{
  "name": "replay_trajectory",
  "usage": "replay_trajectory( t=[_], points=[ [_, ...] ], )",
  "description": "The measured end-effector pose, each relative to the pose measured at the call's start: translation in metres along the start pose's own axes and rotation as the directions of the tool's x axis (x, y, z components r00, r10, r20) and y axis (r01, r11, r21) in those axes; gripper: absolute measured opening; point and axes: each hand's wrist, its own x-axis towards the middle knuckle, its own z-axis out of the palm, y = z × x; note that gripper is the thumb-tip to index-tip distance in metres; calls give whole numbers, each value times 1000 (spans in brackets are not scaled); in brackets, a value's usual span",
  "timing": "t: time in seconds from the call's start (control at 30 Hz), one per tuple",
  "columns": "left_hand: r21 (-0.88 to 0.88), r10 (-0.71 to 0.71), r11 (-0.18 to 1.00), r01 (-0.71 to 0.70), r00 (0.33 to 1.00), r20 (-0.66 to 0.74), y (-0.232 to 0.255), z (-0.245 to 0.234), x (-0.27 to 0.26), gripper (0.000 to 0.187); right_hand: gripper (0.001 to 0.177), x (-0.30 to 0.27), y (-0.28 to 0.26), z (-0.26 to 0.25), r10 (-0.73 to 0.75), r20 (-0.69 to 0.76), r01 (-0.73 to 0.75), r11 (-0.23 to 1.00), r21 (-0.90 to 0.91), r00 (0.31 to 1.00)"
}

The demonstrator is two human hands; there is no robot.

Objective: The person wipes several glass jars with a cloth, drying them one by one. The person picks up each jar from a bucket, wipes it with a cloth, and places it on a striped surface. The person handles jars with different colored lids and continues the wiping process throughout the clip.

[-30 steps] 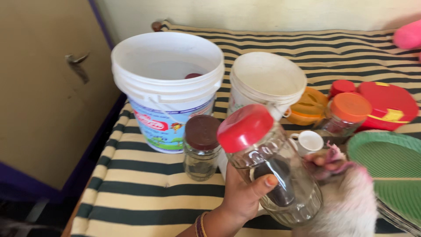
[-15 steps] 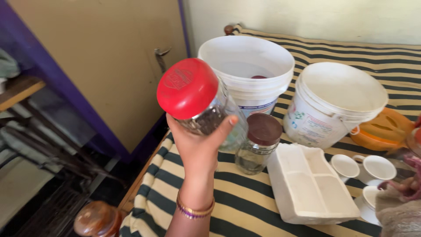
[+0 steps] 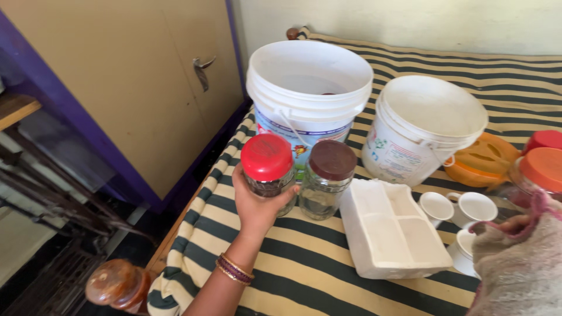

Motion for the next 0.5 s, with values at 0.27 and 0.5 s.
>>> replay_trajectory(
  t=[0.27,0.5],
  points=[
    [43,-39,998,39,999,-1,-29,9,-6,109,40,7,-19,-7,-22,-43,20,999,-42,999],
    [60,-31,998,27,997,75,-42,10,1,111,37,11,-27,-11,-40,-56,34,994,-105,998]
  ],
)
